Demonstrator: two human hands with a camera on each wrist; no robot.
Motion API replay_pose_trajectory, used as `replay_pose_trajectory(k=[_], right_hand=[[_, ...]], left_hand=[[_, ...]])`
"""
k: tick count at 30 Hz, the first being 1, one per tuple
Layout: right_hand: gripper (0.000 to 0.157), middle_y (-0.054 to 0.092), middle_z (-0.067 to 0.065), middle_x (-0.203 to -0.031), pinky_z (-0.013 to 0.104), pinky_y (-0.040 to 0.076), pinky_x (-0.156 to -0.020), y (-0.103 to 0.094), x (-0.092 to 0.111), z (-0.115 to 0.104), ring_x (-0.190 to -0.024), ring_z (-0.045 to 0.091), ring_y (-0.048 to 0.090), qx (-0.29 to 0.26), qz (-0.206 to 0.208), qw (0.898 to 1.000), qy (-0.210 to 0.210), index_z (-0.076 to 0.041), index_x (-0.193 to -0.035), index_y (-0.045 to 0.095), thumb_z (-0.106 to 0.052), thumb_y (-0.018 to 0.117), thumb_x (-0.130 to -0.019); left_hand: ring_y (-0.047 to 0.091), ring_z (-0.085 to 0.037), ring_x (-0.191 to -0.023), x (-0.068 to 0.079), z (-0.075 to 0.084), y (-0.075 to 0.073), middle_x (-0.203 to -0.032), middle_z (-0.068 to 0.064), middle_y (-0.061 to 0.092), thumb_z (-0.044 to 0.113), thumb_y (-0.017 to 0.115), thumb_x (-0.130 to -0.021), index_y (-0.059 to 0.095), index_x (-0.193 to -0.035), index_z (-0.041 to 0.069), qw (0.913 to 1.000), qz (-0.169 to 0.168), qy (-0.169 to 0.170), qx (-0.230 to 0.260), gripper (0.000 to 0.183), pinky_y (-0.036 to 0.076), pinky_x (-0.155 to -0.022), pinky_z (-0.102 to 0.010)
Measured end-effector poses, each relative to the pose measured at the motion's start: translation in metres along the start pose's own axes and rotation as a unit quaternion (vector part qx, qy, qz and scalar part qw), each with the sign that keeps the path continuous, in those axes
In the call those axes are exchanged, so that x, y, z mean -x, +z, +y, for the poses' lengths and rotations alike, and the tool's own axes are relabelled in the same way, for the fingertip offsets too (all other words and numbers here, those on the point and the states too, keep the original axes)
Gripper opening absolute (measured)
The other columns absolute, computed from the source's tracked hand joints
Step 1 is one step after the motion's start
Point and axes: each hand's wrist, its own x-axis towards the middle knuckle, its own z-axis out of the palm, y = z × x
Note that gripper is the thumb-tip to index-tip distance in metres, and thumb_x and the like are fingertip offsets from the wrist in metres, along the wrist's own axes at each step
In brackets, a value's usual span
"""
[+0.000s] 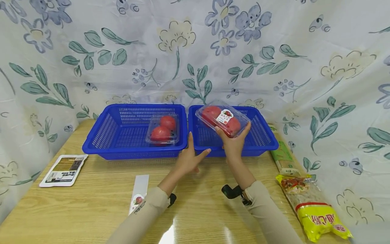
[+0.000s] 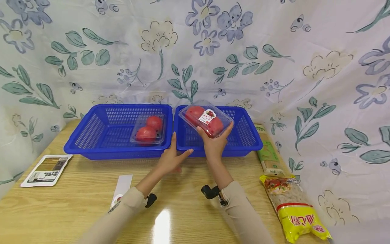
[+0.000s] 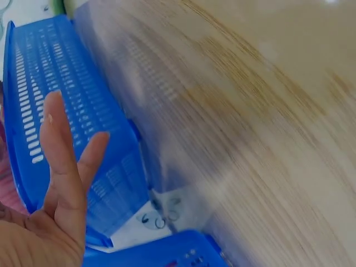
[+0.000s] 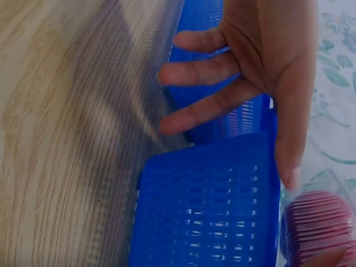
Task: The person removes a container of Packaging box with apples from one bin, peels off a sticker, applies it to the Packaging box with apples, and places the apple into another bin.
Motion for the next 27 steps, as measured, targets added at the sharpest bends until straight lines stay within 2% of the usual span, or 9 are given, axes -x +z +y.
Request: replay_pose_trajectory(k=[1,4,6,8,11,15,17,24,27], right_hand=[[0.122,0.035,0.011,-0.154,0.023,0.049,-0.053,0.002,-0.001,0.001,-0.084,0.020,0.058,0.001,0.001,1.000,0.001,-0.036,-0.158,-0.009,-0.035,0.085,-0.079],[0.122,0.031,0.010,-0.158,0.028,0.055,-0.083,0.006,-0.004,0.004,-0.114,0.024,0.057,0.004,0.007,1.000,-0.014,-0.033,-0.158,-0.008,-0.030,0.085,-0.079],[0.123,0.031,0.010,-0.159,0.034,0.047,-0.103,0.008,-0.006,0.006,-0.134,0.024,0.046,0.007,0.010,1.000,-0.024,-0.030,-0.159,-0.007,-0.028,0.086,-0.079],[0.124,0.031,0.010,-0.159,0.040,0.034,-0.116,0.009,-0.007,0.008,-0.144,0.023,0.035,0.009,0.015,0.999,-0.033,-0.030,-0.159,-0.006,-0.029,0.087,-0.077],[0.125,0.036,0.014,-0.156,0.043,0.034,-0.115,0.012,-0.009,0.008,-0.143,0.026,0.037,0.028,0.027,0.999,-0.029,-0.029,-0.160,-0.005,-0.033,0.088,-0.075],[0.128,0.032,0.017,-0.156,0.052,0.032,-0.115,0.017,-0.012,0.006,-0.144,0.034,0.031,0.066,0.034,0.997,-0.002,-0.033,-0.159,-0.006,-0.041,0.088,-0.074],[0.128,0.031,0.019,-0.156,0.056,0.031,-0.113,0.019,-0.014,0.004,-0.143,0.037,0.028,0.082,0.036,0.996,0.016,-0.035,-0.159,-0.008,-0.044,0.087,-0.073],[0.128,0.022,0.023,-0.158,0.062,0.028,-0.113,0.030,-0.022,0.003,-0.146,0.046,0.020,0.087,0.055,0.993,0.065,-0.039,-0.157,-0.011,-0.044,0.087,-0.074],[0.129,0.013,0.025,-0.160,0.059,0.038,-0.108,0.034,-0.025,0.003,-0.145,0.049,0.021,0.079,0.061,0.992,0.083,-0.040,-0.157,-0.013,-0.042,0.086,-0.075]], left_hand=[[0.067,-0.021,-0.049,-0.001,0.001,0.002,-0.053,-0.003,0.062,0.069,0.055,-0.089,-0.013,-0.159,0.018,0.9999,0.010,-0.001,-0.011,0.110,0.052,-0.091,-0.050],[0.066,-0.020,-0.051,-0.004,0.004,0.008,-0.046,0.002,0.058,0.073,0.054,-0.088,-0.010,-0.160,0.015,0.9979,0.038,-0.013,-0.050,0.112,0.048,-0.097,-0.054],[0.068,-0.023,-0.058,-0.005,0.006,0.011,-0.045,0.002,0.058,0.077,0.053,-0.085,-0.008,-0.160,0.014,0.9955,0.056,-0.020,-0.073,0.115,0.049,-0.093,-0.054],[0.070,-0.030,-0.068,-0.005,0.008,0.013,-0.051,-0.002,0.062,0.079,0.053,-0.082,-0.005,-0.160,0.013,0.9929,0.075,-0.024,-0.089,0.118,0.050,-0.089,-0.054],[0.069,-0.040,-0.085,-0.004,0.009,0.016,-0.076,-0.016,0.071,0.080,0.055,-0.080,-0.001,-0.161,0.012,0.9891,0.104,-0.023,-0.102,0.120,0.052,-0.081,-0.052],[0.068,-0.045,-0.094,-0.004,0.008,0.019,-0.103,-0.026,0.071,0.080,0.056,-0.080,0.002,-0.161,0.012,0.9861,0.126,-0.023,-0.106,0.119,0.053,-0.079,-0.053],[0.068,-0.045,-0.092,-0.004,0.007,0.020,-0.102,-0.026,0.071,0.081,0.055,-0.080,0.002,-0.161,0.013,0.9853,0.129,-0.021,-0.110,0.118,0.053,-0.077,-0.053],[0.068,-0.036,-0.072,-0.007,0.007,0.024,-0.074,-0.016,0.068,0.081,0.053,-0.081,-0.001,-0.161,0.011,0.9863,0.116,-0.016,-0.116,0.119,0.052,-0.062,-0.046],[0.065,-0.031,-0.064,-0.008,0.008,0.026,-0.066,-0.011,0.063,0.081,0.053,-0.081,-0.001,-0.160,0.010,0.9857,0.118,-0.012,-0.120,0.119,0.050,-0.057,-0.042]])
